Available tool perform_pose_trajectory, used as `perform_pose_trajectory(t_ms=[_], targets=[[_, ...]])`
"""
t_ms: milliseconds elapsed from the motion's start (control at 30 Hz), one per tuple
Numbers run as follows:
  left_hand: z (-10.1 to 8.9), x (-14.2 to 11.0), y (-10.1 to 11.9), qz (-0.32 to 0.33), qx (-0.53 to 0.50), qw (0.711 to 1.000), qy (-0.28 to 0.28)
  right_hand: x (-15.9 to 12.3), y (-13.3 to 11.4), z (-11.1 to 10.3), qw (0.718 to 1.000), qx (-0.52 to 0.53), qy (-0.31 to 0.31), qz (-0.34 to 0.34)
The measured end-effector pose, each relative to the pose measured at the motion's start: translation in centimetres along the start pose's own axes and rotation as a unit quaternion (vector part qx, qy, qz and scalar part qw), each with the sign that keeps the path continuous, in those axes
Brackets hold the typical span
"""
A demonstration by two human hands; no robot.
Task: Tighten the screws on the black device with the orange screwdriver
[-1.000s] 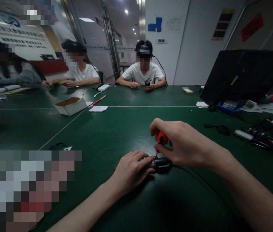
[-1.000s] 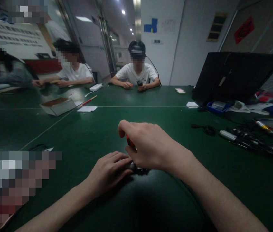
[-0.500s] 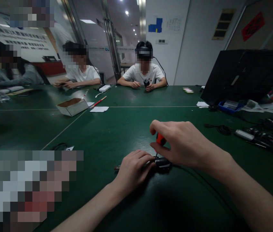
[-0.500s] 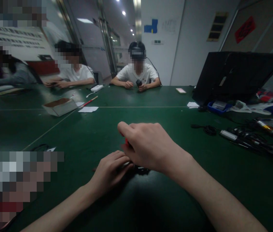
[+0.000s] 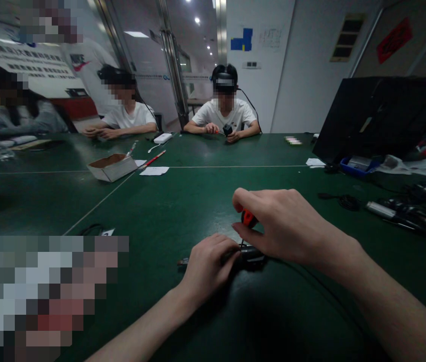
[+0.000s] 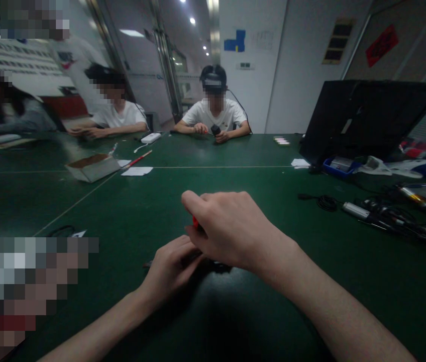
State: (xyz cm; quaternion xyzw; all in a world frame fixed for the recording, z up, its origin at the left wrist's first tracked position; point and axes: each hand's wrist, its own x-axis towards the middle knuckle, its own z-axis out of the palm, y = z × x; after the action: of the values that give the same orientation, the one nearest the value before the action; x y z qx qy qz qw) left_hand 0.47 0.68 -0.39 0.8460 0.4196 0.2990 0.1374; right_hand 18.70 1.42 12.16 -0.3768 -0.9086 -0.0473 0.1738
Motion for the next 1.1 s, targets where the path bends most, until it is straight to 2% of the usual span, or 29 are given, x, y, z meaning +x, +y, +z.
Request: perform_pose_trajectory(t_ms=[133, 400, 600, 833, 1100], targets=[[0.12, -0.04, -0.03, -0.001, 0.005, 1.0, 0.01, -0.07, -0.19, -0.32, 0.999, 0.032, -0.022, 0.002], [0.15, -0.03, -0.12, 0.006, -0.006, 1.0, -0.001, 0.02, -0.11, 0.07, 0.999, -0.032, 0.006, 0.017], [0.18, -0.18, -0.25, 0.014, -0.004, 1.0, 0.006, -0.01, -0.03, -0.29, 1.0, 0.014, -0.02, 0.01], [-0.09, -0.13, -0.03, 0.004, -0.015, 1.0, -0.006, -0.1, 0.03, 0.08, 0.999, -0.035, 0.01, 0.01], [0.24, -0.22, -0.35, 0.009, -0.003, 1.0, 0.002, -0.09, -0.14, -0.36, 1.0, -0.001, -0.02, 0.011]])
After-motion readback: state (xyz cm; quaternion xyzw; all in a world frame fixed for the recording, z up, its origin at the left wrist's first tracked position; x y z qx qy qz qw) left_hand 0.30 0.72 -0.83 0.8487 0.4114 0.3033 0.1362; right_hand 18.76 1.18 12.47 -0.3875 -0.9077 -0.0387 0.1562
